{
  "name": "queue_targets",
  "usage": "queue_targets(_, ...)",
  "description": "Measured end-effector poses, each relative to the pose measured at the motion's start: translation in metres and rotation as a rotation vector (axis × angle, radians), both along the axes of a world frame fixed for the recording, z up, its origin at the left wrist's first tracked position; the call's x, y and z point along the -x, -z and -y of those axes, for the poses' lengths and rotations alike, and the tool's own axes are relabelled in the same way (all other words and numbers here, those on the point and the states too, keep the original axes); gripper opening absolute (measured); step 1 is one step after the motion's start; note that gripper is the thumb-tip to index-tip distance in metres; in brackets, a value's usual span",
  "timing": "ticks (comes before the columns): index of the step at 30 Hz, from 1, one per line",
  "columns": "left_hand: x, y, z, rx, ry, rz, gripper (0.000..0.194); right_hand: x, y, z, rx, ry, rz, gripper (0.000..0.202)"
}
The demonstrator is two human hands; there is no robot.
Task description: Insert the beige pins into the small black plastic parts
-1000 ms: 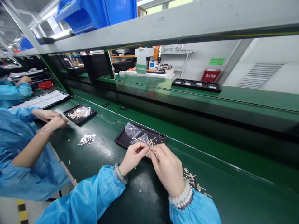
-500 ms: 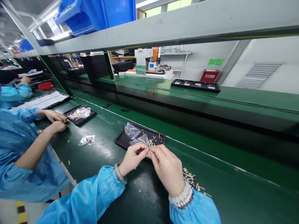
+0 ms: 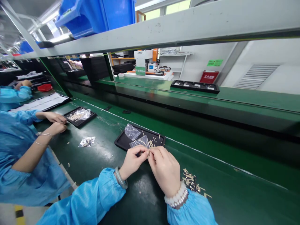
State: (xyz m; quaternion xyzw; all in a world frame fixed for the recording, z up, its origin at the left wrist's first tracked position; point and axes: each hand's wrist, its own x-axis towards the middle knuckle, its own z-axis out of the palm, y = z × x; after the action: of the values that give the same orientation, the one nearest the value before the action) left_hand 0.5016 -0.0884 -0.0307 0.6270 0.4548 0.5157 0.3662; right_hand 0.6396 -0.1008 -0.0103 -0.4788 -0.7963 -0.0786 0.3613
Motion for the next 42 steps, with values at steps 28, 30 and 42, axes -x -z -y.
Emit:
queue_targets(28,0.0,0.012,-0.011,0.177,0.091,0.153,0.022,-0.016,0.016,-0.026,0.538,-0.083,-0.453,0.02)
queue_targets(30,0.0,0.012,-0.011,0.166,0.094,0.133,0.024,-0.014,0.015,-0.025,0.587,-0.122,-0.532,0.022)
queue_targets(42,0.001,0.01,-0.009,0.089,0.062,0.076,0.024,-0.003,0.011,-0.018,0.857,-0.227,-0.895,0.027)
